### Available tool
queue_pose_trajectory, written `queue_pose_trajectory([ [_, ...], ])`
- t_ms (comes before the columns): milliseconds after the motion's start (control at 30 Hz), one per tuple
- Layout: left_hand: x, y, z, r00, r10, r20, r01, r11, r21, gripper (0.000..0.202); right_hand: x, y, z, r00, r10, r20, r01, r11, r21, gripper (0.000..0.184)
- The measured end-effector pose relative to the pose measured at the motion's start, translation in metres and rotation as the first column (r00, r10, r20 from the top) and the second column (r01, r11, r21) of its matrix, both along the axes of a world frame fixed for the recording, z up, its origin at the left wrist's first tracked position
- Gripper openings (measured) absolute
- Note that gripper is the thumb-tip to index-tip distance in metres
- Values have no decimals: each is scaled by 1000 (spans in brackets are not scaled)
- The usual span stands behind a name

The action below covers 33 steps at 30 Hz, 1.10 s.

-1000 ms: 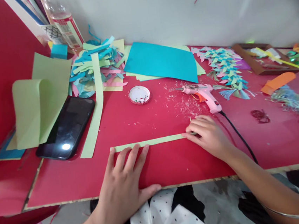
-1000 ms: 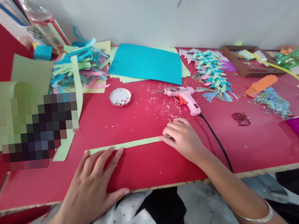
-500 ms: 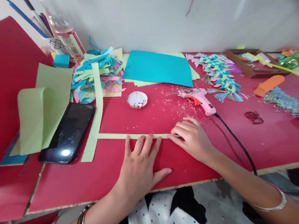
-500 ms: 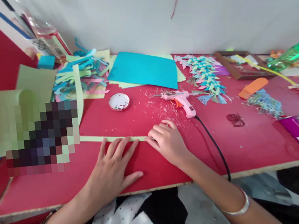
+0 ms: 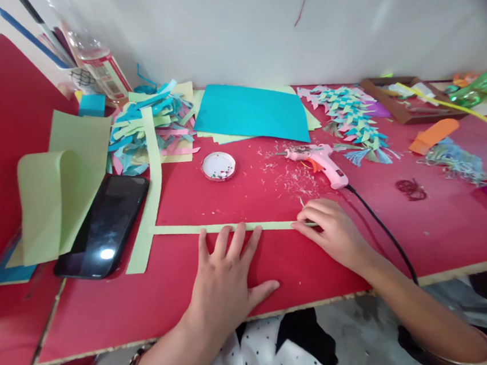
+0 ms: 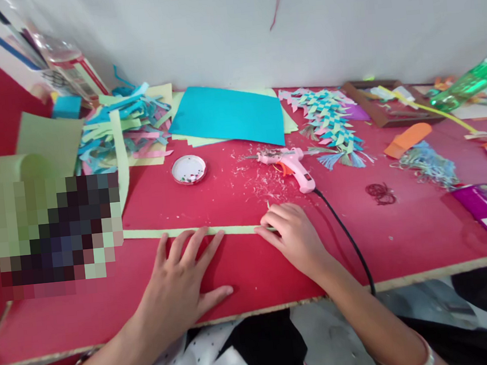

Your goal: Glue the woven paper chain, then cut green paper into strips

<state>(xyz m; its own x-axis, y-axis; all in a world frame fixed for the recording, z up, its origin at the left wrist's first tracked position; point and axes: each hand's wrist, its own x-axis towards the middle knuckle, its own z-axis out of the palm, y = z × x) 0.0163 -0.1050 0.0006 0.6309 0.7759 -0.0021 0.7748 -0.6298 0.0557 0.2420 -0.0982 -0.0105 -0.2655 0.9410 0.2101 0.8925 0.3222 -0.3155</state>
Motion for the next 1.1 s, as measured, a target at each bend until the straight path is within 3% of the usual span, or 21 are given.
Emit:
queue_pose_trajectory([
  [300, 1, 1, 1, 1000, 13, -3, -13, 1000, 5, 70, 1, -3, -2, 996, -85, 30, 84, 996, 5, 22],
  [733, -1, 3, 3, 1000, 1, -23, -1, 1000, -4, 68, 28, -18, -7, 981, -185, 52, 182, 981, 63, 20],
  [800, -1, 2, 4, 1000, 2, -30, -2, 1000, -3, 68, 22, -22, -3, 963, -243, 115, 230, 967, 113, 15],
  [900, -1, 1, 4, 999, -2, -49, 2, 1000, 0, 69, 6, -27, 5, 902, -382, 200, 311, 898, 312, 7],
  [967, 0, 2, 5, 998, -2, -59, 2, 1000, 9, 70, -9, -27, 8, 933, -323, 159, 255, 904, 343, 12],
  [1033, 0, 3, 5, 998, -6, -57, 7, 1000, 22, 70, -24, -23, 7, 985, -123, 119, 94, 969, 228, 21],
  [1100, -2, 4, 6, 999, -12, -45, 13, 999, 31, 68, -36, -17, 5, 988, 73, 135, -83, 994, 71, 35],
])
